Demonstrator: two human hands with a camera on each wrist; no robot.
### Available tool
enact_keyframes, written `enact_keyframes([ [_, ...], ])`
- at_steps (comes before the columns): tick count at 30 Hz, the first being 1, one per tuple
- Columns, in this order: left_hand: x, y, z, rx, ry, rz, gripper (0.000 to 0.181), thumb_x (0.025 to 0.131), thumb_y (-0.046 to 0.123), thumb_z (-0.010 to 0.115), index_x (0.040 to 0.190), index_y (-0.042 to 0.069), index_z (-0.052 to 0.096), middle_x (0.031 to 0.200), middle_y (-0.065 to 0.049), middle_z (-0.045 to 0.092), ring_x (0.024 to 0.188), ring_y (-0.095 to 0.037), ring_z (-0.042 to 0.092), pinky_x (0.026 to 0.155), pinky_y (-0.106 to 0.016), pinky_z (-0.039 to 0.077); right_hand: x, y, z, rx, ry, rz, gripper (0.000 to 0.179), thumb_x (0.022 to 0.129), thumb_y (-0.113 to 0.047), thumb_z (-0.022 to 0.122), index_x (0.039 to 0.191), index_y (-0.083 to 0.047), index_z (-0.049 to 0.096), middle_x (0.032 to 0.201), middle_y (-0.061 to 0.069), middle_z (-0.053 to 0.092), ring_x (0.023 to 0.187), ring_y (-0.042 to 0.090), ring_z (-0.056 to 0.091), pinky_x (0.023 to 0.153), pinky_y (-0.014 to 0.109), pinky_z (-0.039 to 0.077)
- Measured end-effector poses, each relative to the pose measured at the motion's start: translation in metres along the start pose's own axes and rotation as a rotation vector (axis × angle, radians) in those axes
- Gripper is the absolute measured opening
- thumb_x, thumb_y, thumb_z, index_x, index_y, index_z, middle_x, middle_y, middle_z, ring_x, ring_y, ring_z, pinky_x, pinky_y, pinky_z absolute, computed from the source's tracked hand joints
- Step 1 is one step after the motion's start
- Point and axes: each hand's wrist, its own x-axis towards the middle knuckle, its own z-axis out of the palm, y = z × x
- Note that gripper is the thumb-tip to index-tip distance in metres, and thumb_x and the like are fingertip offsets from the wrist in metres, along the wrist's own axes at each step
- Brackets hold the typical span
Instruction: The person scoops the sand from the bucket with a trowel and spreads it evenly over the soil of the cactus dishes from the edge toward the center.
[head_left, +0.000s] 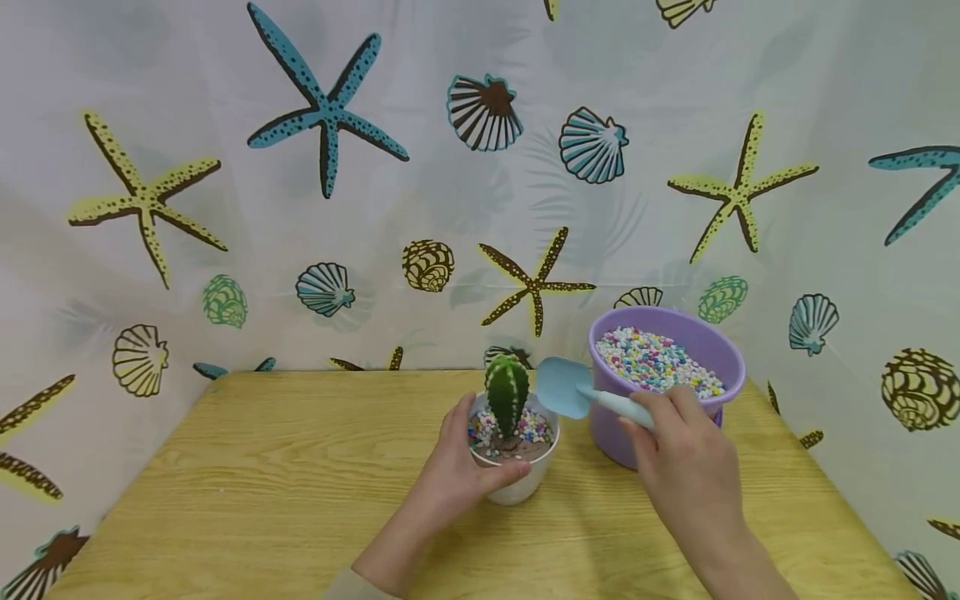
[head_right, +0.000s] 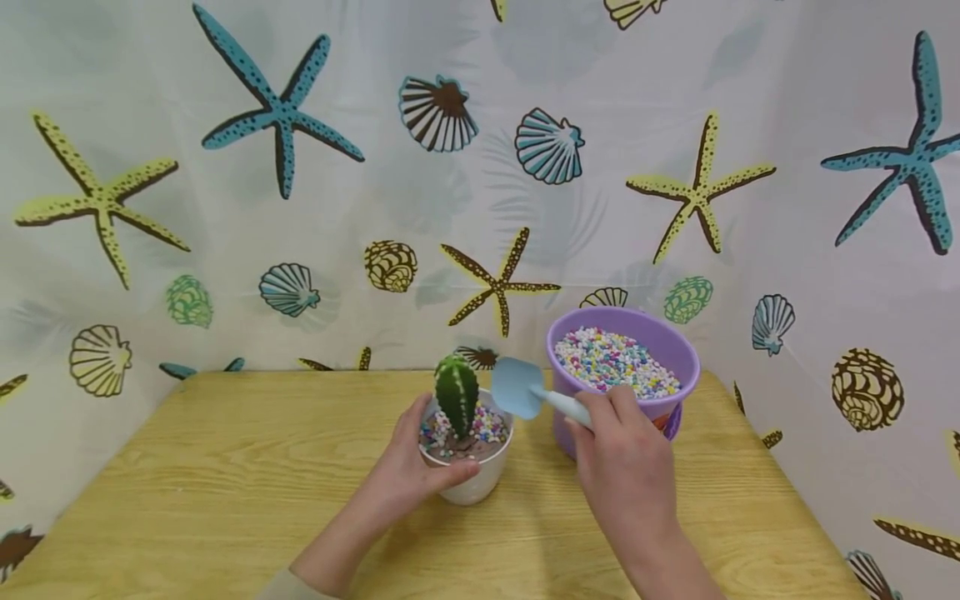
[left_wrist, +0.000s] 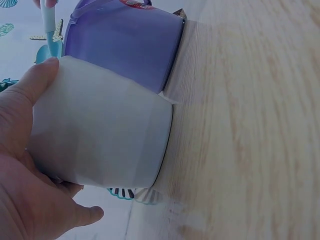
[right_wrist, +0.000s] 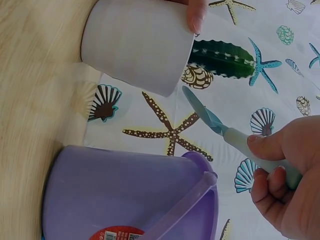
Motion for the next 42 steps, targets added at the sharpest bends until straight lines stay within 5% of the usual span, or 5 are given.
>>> enact_keyframes([
  [10, 0.0, -0.001, 0.001, -0.008, -0.007, -0.01, 0.13, 0.082, 0.054, 0.098, 0.175, 0.01, 0.019, 0.173, -0.025, 0.029, 0.153, -0.05, 0.041, 0.121, -0.07, 0.037, 0.004, 0.011, -0.015, -0.021, -0.002, 0.035, 0.039, 0.081, -0.004, 0.098, 0.114, -0.001, 0.078, 0.092, 0.009, 0.058, 0.065, 0.018, 0.058, 0.048, 0.038, 0.05],
  [22, 0.001, -0.002, 0.001, 0.002, -0.009, -0.005, 0.13, 0.082, 0.053, 0.098, 0.175, 0.01, 0.019, 0.173, -0.026, 0.029, 0.154, -0.05, 0.041, 0.121, -0.07, 0.038, 0.018, 0.027, -0.044, -0.007, -0.04, 0.129, 0.035, 0.083, -0.001, 0.096, 0.114, -0.004, 0.08, 0.091, 0.006, 0.059, 0.066, 0.016, 0.053, 0.051, 0.033, 0.044],
  [34, 0.002, -0.004, 0.002, 0.014, -0.004, 0.001, 0.129, 0.081, 0.053, 0.099, 0.175, 0.009, 0.021, 0.173, -0.026, 0.03, 0.153, -0.05, 0.042, 0.121, -0.068, 0.039, 0.033, 0.056, -0.069, 0.056, -0.26, 0.308, 0.021, 0.1, -0.017, 0.085, 0.119, -0.008, 0.08, 0.098, 0.007, 0.061, 0.077, 0.022, 0.051, 0.06, 0.032, 0.043],
  [42, 0.002, -0.004, 0.001, 0.022, -0.004, 0.006, 0.129, 0.081, 0.053, 0.099, 0.175, 0.009, 0.021, 0.172, -0.027, 0.03, 0.153, -0.05, 0.042, 0.121, -0.068, 0.039, 0.039, 0.072, -0.078, 0.025, -0.305, 0.35, 0.027, 0.104, -0.02, 0.081, 0.125, -0.003, 0.078, 0.107, 0.012, 0.063, 0.082, 0.026, 0.053, 0.062, 0.032, 0.045],
])
